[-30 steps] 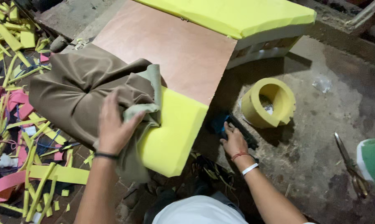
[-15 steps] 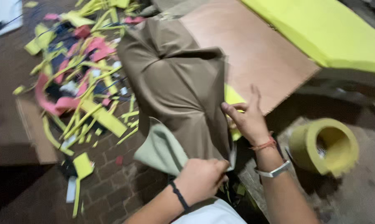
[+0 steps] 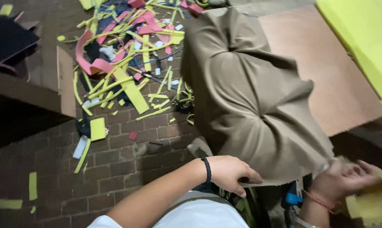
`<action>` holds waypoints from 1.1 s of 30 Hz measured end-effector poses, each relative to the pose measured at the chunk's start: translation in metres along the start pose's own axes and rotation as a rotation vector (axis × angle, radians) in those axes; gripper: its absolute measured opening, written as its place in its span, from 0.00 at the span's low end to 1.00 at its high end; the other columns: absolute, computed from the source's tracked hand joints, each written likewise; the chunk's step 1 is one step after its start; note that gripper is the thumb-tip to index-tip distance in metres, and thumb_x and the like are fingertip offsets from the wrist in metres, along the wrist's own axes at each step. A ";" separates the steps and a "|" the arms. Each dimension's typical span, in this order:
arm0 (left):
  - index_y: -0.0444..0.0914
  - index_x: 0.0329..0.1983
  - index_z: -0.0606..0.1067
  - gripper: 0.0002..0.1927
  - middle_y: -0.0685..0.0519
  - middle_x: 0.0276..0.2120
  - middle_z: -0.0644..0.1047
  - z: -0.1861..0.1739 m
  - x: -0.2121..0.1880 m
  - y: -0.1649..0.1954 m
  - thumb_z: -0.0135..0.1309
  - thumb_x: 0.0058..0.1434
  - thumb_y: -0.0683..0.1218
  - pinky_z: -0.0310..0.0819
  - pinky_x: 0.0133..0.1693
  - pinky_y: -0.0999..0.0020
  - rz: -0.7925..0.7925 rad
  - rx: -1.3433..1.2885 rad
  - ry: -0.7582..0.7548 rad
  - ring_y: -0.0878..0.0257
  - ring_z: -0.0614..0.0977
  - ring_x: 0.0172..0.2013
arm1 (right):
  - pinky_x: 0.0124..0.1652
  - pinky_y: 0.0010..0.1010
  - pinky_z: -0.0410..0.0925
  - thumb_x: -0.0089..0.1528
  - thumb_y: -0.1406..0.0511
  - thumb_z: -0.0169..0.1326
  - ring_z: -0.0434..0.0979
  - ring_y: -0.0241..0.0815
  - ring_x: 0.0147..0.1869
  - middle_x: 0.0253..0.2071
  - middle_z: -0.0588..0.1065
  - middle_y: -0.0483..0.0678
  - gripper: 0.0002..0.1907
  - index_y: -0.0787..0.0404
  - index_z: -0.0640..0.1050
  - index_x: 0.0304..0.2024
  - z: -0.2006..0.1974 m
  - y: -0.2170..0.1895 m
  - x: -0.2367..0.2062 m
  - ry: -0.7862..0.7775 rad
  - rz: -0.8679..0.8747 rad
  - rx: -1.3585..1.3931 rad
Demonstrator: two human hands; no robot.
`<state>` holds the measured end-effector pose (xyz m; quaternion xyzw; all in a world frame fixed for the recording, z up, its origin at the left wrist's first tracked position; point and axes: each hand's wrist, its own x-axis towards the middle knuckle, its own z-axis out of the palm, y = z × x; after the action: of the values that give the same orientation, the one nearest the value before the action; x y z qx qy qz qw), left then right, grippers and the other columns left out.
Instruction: The person stretches fabric over a foam cushion on a workbench and staples the fabric to the cushion using a pneumatic staple gun, pressing the fabric taut with their hands. They then use a measuring tape to measure the length of an upholstered sofa frame and its wooden base.
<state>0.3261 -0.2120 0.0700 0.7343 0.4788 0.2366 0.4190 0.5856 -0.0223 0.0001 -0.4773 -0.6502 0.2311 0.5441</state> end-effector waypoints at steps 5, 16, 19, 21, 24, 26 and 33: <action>0.47 0.61 0.77 0.24 0.49 0.42 0.85 -0.030 -0.098 -0.028 0.57 0.60 0.52 0.81 0.47 0.62 -0.237 -0.156 0.213 0.55 0.87 0.41 | 0.47 0.20 0.62 0.68 0.80 0.52 0.64 0.34 0.42 0.44 0.63 0.48 0.22 0.64 0.63 0.61 0.046 -0.080 -0.028 -0.209 -0.125 0.013; 0.39 0.58 0.78 0.19 0.53 0.46 0.84 -0.025 -0.385 -0.082 0.60 0.64 0.46 0.78 0.49 0.68 -0.374 -0.303 0.954 0.65 0.84 0.46 | 0.42 0.20 0.69 0.63 0.77 0.57 0.73 0.29 0.43 0.43 0.73 0.43 0.17 0.63 0.71 0.52 0.244 -0.302 -0.250 -0.986 -0.032 0.492; 0.37 0.58 0.78 0.19 0.54 0.41 0.83 -0.008 -0.463 -0.088 0.60 0.63 0.43 0.79 0.47 0.72 -0.470 -0.447 1.061 0.69 0.83 0.42 | 0.44 0.21 0.68 0.63 0.78 0.56 0.73 0.30 0.43 0.42 0.74 0.43 0.15 0.65 0.72 0.51 0.287 -0.335 -0.305 -1.124 -0.007 0.561; 0.39 0.57 0.79 0.19 0.56 0.40 0.83 -0.002 -0.509 -0.090 0.60 0.61 0.43 0.78 0.45 0.73 -0.598 -0.482 1.135 0.71 0.82 0.40 | 0.46 0.21 0.68 0.62 0.78 0.55 0.74 0.29 0.45 0.44 0.74 0.42 0.15 0.65 0.72 0.50 0.313 -0.354 -0.332 -1.197 0.007 0.615; 0.39 0.57 0.79 0.19 0.56 0.39 0.83 0.002 -0.561 -0.094 0.60 0.61 0.42 0.78 0.44 0.73 -0.630 -0.531 1.245 0.72 0.81 0.39 | 0.46 0.21 0.68 0.60 0.77 0.53 0.74 0.28 0.46 0.45 0.75 0.41 0.15 0.64 0.72 0.50 0.347 -0.378 -0.364 -1.292 0.020 0.630; 0.38 0.57 0.79 0.19 0.56 0.40 0.83 0.000 -0.588 -0.100 0.59 0.62 0.42 0.78 0.44 0.73 -0.599 -0.572 1.316 0.72 0.81 0.39 | 0.42 0.22 0.68 0.60 0.77 0.54 0.75 0.29 0.42 0.40 0.75 0.41 0.15 0.63 0.73 0.49 0.371 -0.391 -0.381 -1.335 0.029 0.545; 0.37 0.57 0.79 0.19 0.57 0.39 0.83 -0.032 -0.666 -0.141 0.59 0.62 0.42 0.78 0.43 0.74 -0.695 -0.609 1.371 0.72 0.82 0.37 | 0.41 0.23 0.67 0.62 0.76 0.57 0.72 0.30 0.40 0.37 0.72 0.40 0.11 0.64 0.73 0.46 0.490 -0.416 -0.424 -1.441 0.200 0.601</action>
<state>-0.0550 -0.7733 0.0043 0.0915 0.7429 0.6083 0.2639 -0.0427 -0.4667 -0.0131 -0.0986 -0.7065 0.6972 0.0709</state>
